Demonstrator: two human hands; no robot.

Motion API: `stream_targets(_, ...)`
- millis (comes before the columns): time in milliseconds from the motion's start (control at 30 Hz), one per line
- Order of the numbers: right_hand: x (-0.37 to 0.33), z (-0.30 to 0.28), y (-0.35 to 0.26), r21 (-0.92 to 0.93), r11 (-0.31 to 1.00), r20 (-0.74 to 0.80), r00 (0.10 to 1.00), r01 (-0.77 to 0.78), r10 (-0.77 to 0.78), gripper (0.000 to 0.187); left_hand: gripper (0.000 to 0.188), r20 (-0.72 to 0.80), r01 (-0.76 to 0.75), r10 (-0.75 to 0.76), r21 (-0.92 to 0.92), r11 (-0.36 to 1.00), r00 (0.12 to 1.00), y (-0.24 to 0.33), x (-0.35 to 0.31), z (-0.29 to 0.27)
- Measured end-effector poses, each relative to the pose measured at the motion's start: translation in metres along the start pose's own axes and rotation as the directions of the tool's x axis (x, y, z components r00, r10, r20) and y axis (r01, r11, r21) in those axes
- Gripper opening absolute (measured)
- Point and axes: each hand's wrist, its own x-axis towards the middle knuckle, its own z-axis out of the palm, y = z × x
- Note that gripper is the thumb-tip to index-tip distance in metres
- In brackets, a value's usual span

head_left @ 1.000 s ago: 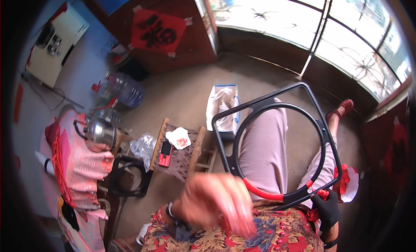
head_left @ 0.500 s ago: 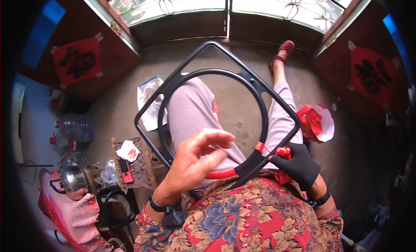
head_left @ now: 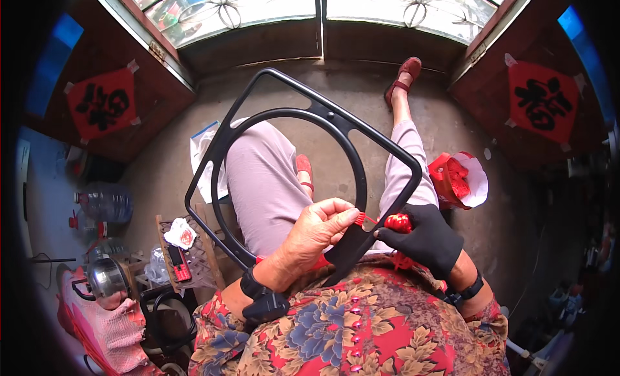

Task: Wrapping a red plastic ribbon around the edge of a black circular plastic frame.

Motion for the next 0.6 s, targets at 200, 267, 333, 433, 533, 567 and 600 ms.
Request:
stream_targets(200, 0.011, 0.003, -0.001, -0.031, 0.999, 0.021, 0.999, 0.045, -0.045, 0.028, 0.011, -0.123, -0.051, 0.044, -0.053, 0.997, 0.991, 0.0, 0.003, -0.002)
stream_targets(267, 0.011, -0.001, 0.006, 0.294, 0.953, 0.052, 0.997, -0.069, 0.056, 0.029, 0.011, -0.108, -0.069, 0.065, -0.035, 0.997, 0.992, -0.003, 0.005, -0.004)
stream_targets(333, 0.007, -0.006, 0.012, 0.561, 0.821, 0.051, 0.994, -0.105, 0.093, 0.028, 0.01, -0.101, -0.054, 0.046, -0.08, 0.995, 0.994, -0.007, 0.007, -0.004)
stream_targets(433, 0.001, -0.006, 0.033, 0.685, 0.725, -0.014, 0.994, -0.069, 0.108, 0.03, 0.01, -0.052, -0.084, 0.078, -0.139, 0.987, 0.996, -0.015, 0.009, -0.008)
stream_targets(533, 0.002, -0.004, 0.053, 0.813, 0.573, 0.024, 0.988, -0.106, 0.15, 0.035, 0.01, 0.008, -0.072, 0.075, -0.179, 0.981, 0.997, -0.016, 0.008, -0.015)
stream_targets(567, 0.003, -0.002, 0.058, 0.811, 0.575, 0.023, 0.988, -0.107, 0.15, 0.035, 0.01, 0.009, -0.073, 0.076, -0.182, 0.981, 0.997, -0.015, 0.008, -0.015)
stream_targets(600, 0.005, 0.002, 0.065, 0.907, 0.419, -0.028, 0.988, -0.038, 0.15, 0.035, 0.01, -0.004, -0.087, 0.088, -0.163, 0.983, 0.996, -0.015, 0.008, -0.016)
